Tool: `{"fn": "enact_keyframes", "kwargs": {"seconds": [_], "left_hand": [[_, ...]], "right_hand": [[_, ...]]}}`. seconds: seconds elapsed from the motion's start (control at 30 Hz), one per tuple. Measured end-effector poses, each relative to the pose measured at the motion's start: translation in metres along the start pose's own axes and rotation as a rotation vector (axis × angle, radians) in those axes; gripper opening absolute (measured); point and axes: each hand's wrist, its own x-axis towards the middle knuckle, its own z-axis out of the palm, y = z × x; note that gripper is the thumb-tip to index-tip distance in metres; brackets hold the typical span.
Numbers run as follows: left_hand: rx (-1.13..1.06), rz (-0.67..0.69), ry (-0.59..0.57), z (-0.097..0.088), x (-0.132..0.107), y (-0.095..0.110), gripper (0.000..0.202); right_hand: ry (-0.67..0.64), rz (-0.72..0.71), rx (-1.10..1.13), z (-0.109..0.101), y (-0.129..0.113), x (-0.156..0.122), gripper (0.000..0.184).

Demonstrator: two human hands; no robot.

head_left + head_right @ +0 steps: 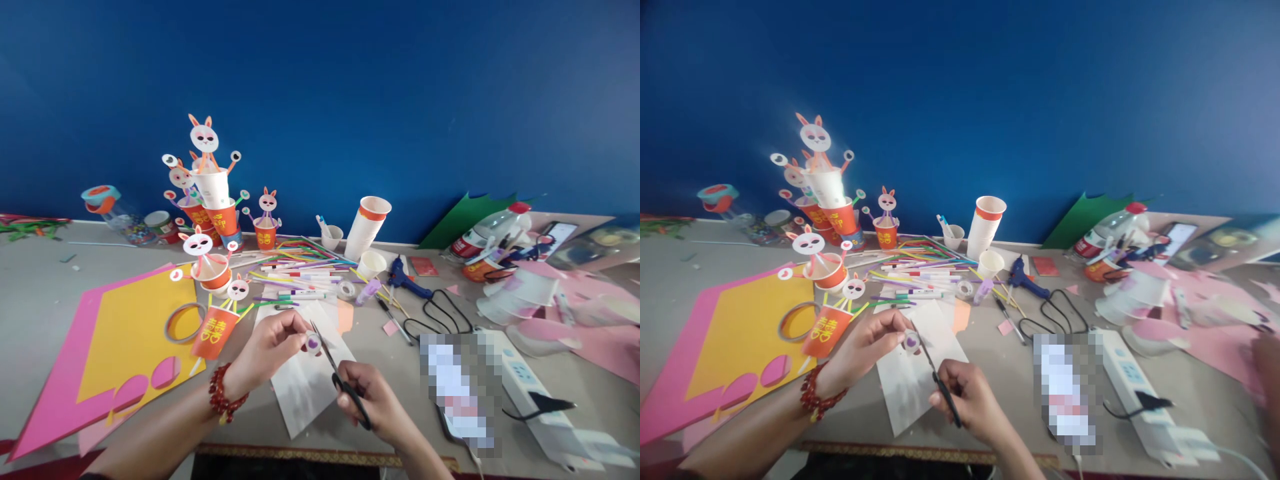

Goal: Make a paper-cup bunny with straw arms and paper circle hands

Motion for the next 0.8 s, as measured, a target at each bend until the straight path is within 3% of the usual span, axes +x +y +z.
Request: {"fn": "enact_keyframes", "kwargs": {"seconds": [0.8], "left_hand": [[0.058, -0.019, -0.001, -0.0038, 0.0022, 0.0005, 0.011]], "right_hand": [[0.012, -0.002, -0.045, -0.004, -0.0019, -0.0015, 0.057]]}}
